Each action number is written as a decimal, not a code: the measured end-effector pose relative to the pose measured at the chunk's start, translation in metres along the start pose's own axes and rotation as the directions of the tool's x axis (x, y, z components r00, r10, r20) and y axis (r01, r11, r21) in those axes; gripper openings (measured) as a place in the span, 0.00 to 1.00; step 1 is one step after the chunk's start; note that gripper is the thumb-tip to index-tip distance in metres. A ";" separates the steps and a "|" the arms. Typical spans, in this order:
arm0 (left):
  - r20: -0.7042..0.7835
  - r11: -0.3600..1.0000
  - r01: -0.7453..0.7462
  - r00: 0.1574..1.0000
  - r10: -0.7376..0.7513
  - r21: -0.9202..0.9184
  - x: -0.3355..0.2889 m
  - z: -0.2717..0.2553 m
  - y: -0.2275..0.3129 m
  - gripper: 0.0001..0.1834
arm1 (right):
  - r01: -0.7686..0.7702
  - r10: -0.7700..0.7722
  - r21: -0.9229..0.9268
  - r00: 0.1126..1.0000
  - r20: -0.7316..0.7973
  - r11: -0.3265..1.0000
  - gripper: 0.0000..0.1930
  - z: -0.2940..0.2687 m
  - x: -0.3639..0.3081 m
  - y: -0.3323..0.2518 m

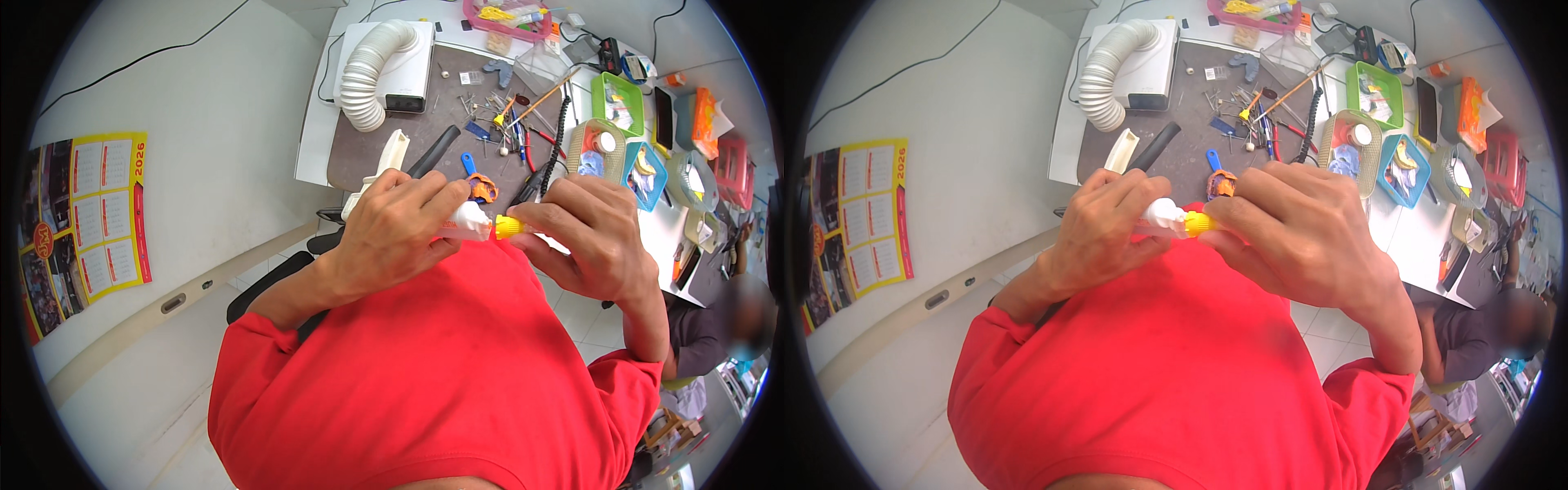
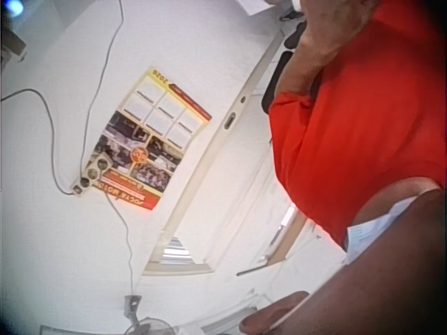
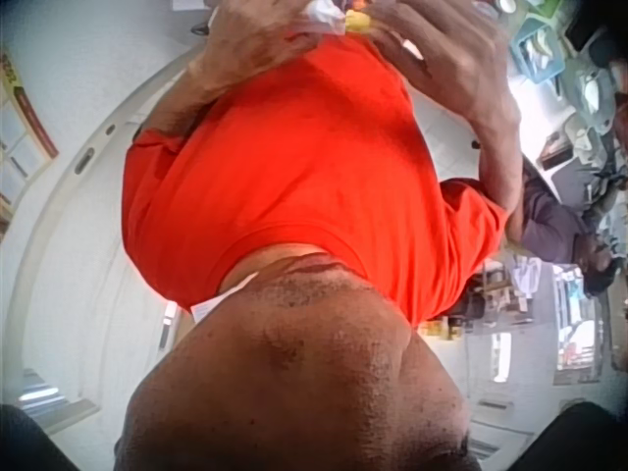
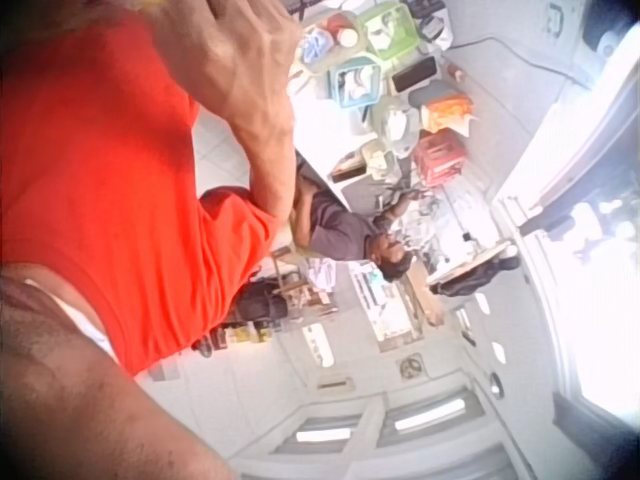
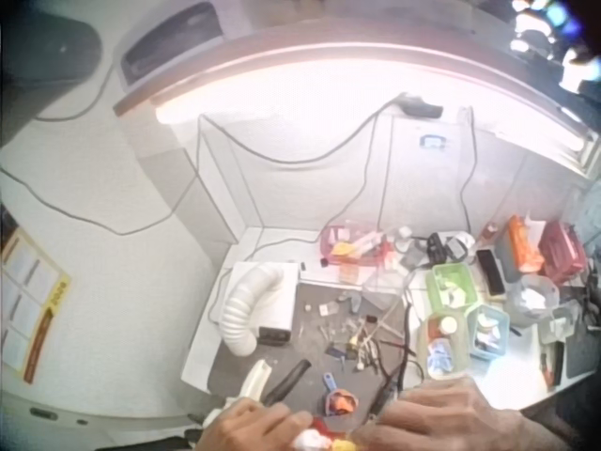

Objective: The person uses a fine brush to apply a yellow substance to a purple and orange dental mold. They then use a dual-cartridge syringe to dispense a white paste into the mold's interior, spreading it with the brush. The person works at a cluttered workbench with various dental tools visible.

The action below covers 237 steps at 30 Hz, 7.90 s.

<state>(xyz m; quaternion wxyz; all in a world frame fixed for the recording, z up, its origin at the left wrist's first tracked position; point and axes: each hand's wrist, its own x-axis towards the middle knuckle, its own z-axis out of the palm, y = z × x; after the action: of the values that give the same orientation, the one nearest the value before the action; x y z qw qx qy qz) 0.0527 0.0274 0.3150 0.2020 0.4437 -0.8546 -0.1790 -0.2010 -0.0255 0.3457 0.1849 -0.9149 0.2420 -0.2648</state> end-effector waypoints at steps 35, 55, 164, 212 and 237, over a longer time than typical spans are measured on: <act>0.147 0.911 0.144 0.985 -0.093 -0.386 0.009 -0.019 0.009 0.22 | -0.041 0.045 0.058 0.997 -0.063 0.997 0.17 -0.019 0.014 -0.013; 0.198 0.918 0.167 0.975 -0.100 -0.360 0.006 -0.023 0.015 0.23 | 0.093 -0.095 -0.048 0.995 -0.029 0.995 0.18 -0.017 0.015 -0.025; 0.925 0.966 -0.013 -0.293 0.243 -0.258 -0.230 0.599 -0.263 0.32 | -0.433 0.661 0.623 -0.078 -0.746 0.651 0.07 0.223 -0.308 0.025; -0.247 0.984 -0.077 0.968 0.035 -0.163 -0.070 0.294 -0.137 0.45 | -0.636 0.651 0.173 0.677 -0.343 0.752 0.03 0.249 -0.143 0.035; -0.240 0.979 -0.069 0.971 0.021 -0.193 -0.069 0.293 -0.141 0.43 | -0.779 0.784 0.096 0.620 -0.032 0.620 0.04 0.224 -0.096 0.053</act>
<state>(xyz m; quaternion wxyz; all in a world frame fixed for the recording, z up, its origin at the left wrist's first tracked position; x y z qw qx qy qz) 0.0381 0.0457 -0.0162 0.3500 0.4200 -0.8118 -0.2052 -0.1620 0.0306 0.1055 0.3060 -0.7016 0.6119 -0.1991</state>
